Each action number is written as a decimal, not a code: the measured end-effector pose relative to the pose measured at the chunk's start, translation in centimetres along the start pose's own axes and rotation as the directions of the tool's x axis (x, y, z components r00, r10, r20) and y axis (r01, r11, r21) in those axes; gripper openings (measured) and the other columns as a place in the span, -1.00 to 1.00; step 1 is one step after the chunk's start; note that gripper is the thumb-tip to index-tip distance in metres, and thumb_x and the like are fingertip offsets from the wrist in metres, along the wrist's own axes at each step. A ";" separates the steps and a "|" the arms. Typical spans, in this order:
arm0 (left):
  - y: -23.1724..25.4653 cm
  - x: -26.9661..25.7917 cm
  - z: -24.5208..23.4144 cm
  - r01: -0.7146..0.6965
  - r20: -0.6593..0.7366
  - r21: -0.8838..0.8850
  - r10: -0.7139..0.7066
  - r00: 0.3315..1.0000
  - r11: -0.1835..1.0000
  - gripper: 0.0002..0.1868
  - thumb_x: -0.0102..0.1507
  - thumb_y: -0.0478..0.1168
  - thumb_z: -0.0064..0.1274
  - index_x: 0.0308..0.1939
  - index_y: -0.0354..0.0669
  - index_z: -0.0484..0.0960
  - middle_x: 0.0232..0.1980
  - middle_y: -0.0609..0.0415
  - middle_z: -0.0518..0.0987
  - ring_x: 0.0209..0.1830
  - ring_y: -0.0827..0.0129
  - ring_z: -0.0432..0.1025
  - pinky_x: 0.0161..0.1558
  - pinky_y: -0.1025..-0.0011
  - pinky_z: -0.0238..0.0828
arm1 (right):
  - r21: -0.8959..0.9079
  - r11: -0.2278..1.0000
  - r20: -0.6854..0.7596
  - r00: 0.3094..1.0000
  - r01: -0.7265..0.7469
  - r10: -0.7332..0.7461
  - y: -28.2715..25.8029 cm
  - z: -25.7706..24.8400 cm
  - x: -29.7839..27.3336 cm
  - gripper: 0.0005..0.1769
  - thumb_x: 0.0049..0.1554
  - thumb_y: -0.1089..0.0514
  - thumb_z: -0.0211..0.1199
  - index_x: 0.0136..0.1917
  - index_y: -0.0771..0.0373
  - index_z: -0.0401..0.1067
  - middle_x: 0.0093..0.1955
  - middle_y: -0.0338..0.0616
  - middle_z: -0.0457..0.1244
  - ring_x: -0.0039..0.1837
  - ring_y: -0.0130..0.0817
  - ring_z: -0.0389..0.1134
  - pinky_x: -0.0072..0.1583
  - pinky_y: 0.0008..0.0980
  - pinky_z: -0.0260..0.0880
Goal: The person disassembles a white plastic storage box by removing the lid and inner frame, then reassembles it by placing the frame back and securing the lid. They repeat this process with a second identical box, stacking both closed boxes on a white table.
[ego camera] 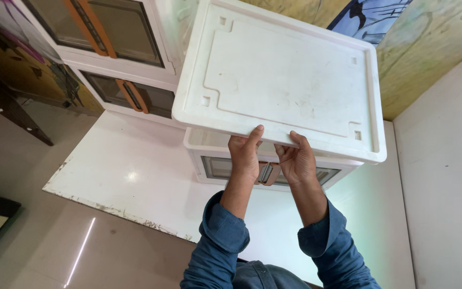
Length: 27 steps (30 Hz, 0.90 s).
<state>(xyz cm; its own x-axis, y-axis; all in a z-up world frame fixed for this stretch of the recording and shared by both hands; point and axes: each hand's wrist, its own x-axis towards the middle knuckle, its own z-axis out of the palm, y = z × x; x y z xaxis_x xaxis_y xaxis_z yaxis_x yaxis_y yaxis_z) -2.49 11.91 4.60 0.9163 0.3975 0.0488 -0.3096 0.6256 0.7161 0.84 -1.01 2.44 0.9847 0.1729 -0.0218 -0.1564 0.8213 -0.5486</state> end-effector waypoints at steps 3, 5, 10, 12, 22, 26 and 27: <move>0.3 -0.3 -1.1 -0.011 -0.022 -0.016 0.011 1.000 1.000 -0.59 0.20 -0.25 0.27 0.11 -0.21 0.56 0.06 0.05 0.59 0.16 0.32 0.44 0.21 0.22 0.39 | -0.022 0.999 -0.015 0.999 -0.037 0.037 0.9 0.5 -0.8 -0.71 0.21 0.21 0.20 0.14 0.44 0.31 0.10 0.05 0.36 0.20 -0.24 0.45 0.28 -0.32 0.41; 0.5 -0.6 -2.3 -0.019 -0.026 -0.032 0.019 0.999 0.999 -0.61 0.20 -0.24 0.27 0.08 -0.21 0.57 0.05 0.04 0.59 0.17 0.31 0.46 0.25 0.21 0.41 | -0.062 0.997 -0.010 0.999 -0.047 0.047 1.6 0.8 -1.3 -0.70 0.20 0.21 0.20 0.13 0.44 0.32 0.11 0.05 0.35 0.22 -0.25 0.44 0.30 -0.30 0.39; 1.3 -1.7 -5.8 -0.059 -0.043 -0.063 0.057 0.997 0.996 -0.63 0.21 -0.22 0.27 0.07 -0.19 0.58 0.04 0.04 0.58 0.14 0.31 0.43 0.22 0.21 0.37 | -0.091 0.994 0.100 0.992 -0.064 0.073 4.1 1.3 -3.3 -0.70 0.25 0.20 0.25 0.18 0.40 0.34 0.16 0.00 0.33 0.28 -0.25 0.39 0.40 -0.21 0.39; 1.7 -2.1 -6.9 -0.082 -0.052 -0.046 0.080 0.995 0.996 -0.63 0.28 -0.21 0.30 0.10 -0.25 0.57 0.02 -0.01 0.54 0.09 0.27 0.38 0.14 0.20 0.32 | -0.155 0.987 0.128 0.990 -0.032 0.052 5.1 1.3 -4.4 -0.67 0.21 0.17 0.24 0.22 0.30 0.36 0.18 -0.08 0.35 0.30 -0.30 0.38 0.38 -0.21 0.36; 3.2 -4.3 -8.5 -0.002 -0.029 -0.114 -0.002 1.000 0.993 -0.49 0.18 -0.20 0.25 0.20 -0.15 0.49 0.09 0.06 0.59 0.19 0.32 0.45 0.23 0.22 0.41 | -0.206 0.978 0.182 0.983 0.030 0.009 7.4 -0.6 -6.7 -0.72 0.29 0.20 0.27 0.25 0.26 0.38 0.12 -0.12 0.35 0.20 -0.30 0.39 0.22 -0.21 0.43; 3.8 -4.7 -9.0 0.079 0.051 -0.177 -0.071 0.996 0.981 -0.46 0.18 -0.25 0.26 0.22 -0.08 0.45 0.08 0.08 0.57 0.17 0.33 0.45 0.21 0.20 0.42 | -0.229 0.968 0.121 0.990 0.099 -0.073 8.1 -0.8 -7.9 -0.72 0.27 0.21 0.28 0.23 0.28 0.39 0.10 -0.11 0.36 0.18 -0.30 0.42 0.18 -0.21 0.45; 3.9 -4.6 -9.4 0.101 0.072 -0.185 -0.089 0.993 0.978 -0.46 0.18 -0.26 0.25 0.23 -0.07 0.44 0.08 0.09 0.56 0.17 0.34 0.45 0.21 0.21 0.42 | -0.241 0.962 0.126 0.987 0.126 -0.098 8.4 -0.7 -8.2 -0.74 0.30 0.21 0.28 0.23 0.32 0.40 0.09 -0.06 0.36 0.16 -0.26 0.42 0.17 -0.18 0.45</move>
<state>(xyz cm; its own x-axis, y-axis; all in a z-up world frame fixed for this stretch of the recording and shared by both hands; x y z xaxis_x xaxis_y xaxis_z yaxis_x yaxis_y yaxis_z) -10.26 18.81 0.63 0.9561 0.2911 0.0345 -0.2570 0.7760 0.5760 -8.49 4.09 -2.58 0.9778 0.1587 0.1371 -0.0078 0.6808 -0.7324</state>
